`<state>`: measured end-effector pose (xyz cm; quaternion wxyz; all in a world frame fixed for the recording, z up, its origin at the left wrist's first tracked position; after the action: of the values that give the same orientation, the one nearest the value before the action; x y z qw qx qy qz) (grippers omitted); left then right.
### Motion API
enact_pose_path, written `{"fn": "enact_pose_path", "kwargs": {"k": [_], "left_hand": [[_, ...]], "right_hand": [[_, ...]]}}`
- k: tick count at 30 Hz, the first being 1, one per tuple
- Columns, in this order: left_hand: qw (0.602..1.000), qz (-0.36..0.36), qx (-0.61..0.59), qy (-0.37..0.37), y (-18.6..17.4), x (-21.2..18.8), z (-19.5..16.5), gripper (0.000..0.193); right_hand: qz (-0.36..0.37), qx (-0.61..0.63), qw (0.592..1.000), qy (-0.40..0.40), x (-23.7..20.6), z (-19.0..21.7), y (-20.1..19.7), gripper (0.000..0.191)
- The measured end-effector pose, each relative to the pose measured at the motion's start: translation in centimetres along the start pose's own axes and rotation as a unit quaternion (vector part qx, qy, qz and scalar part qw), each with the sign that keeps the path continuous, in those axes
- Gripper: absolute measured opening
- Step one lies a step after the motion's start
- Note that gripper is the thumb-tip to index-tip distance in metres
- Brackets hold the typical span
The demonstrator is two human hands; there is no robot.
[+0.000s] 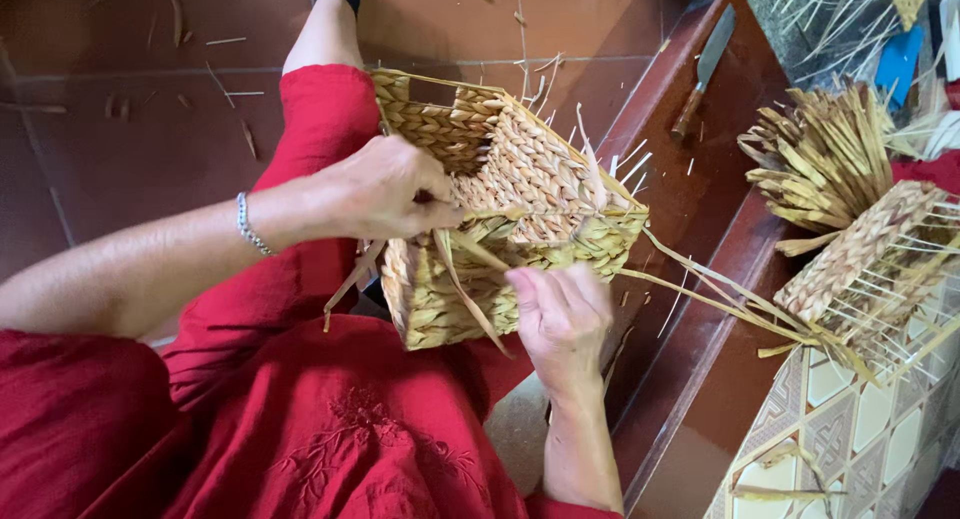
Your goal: The person sits on the floor weaving a water hyacinth basket, threading long woven strips through the basket's rim and sides and pulling them tight to secure the weave, working around the basket and turning it as they go.
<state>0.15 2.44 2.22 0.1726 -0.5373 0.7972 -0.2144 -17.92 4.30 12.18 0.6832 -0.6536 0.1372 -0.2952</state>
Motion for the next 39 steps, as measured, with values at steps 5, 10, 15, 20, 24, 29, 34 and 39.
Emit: {"fn": "enact_pose_path", "kwargs": {"k": [5, 10, 15, 20, 24, 29, 34, 39], "left_hand": [[1.0, 0.011, -0.022, -0.002, -0.4, 1.2, 0.8, 0.025], [1.0, 0.021, -0.001, 0.023, -0.5, 1.7, -0.2, 0.023], [1.0, 0.017, -0.006, -0.016, -0.1, 1.1, -0.5, 0.017], [0.997, 0.033, -0.046, -0.05, 0.2, 0.8, 0.3, 0.018], [0.996, 0.015, -0.083, -0.023, -0.3, 0.8, 0.8, 0.021], [0.992, 0.001, -0.122, -0.012, -0.4, 1.0, 1.6, 0.02], [0.994, -0.01, -0.105, -0.033, 0.4, 0.0, 1.3, 0.017], [0.994, -0.024, -0.106, -0.001, 0.0, -0.2, 0.7, 0.018]], "right_hand": [[-0.016, -0.082, 0.993, -0.083, -0.3, 4.3, -1.6, 0.027], [0.035, 0.052, 0.996, -0.06, 0.7, 6.0, 0.8, 0.061], [0.063, 0.098, 0.993, 0.018, 2.3, 6.6, 4.2, 0.072], [0.033, 0.146, 0.988, 0.042, 2.0, 7.1, 5.7, 0.039], [0.004, 0.193, 0.981, 0.027, 0.6, 7.1, 5.4, 0.027], [0.016, 0.32, 0.944, 0.077, -0.3, 5.5, 5.7, 0.044], [-0.008, 0.206, 0.976, 0.074, 1.4, 6.7, 6.7, 0.061], [0.006, 0.218, 0.974, 0.066, 1.1, 6.6, 7.1, 0.034]]}}
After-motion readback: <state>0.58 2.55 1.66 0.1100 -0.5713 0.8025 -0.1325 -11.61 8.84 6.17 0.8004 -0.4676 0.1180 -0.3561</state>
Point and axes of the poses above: each hand's wrist, its own x-axis towards the middle knuckle, its own y-axis out of the palm, z = x × y, the point moved 9 cm from there along x, towards the middle knuckle, and after that the axes turned 11 degrees about z, right-handed, at the moved point
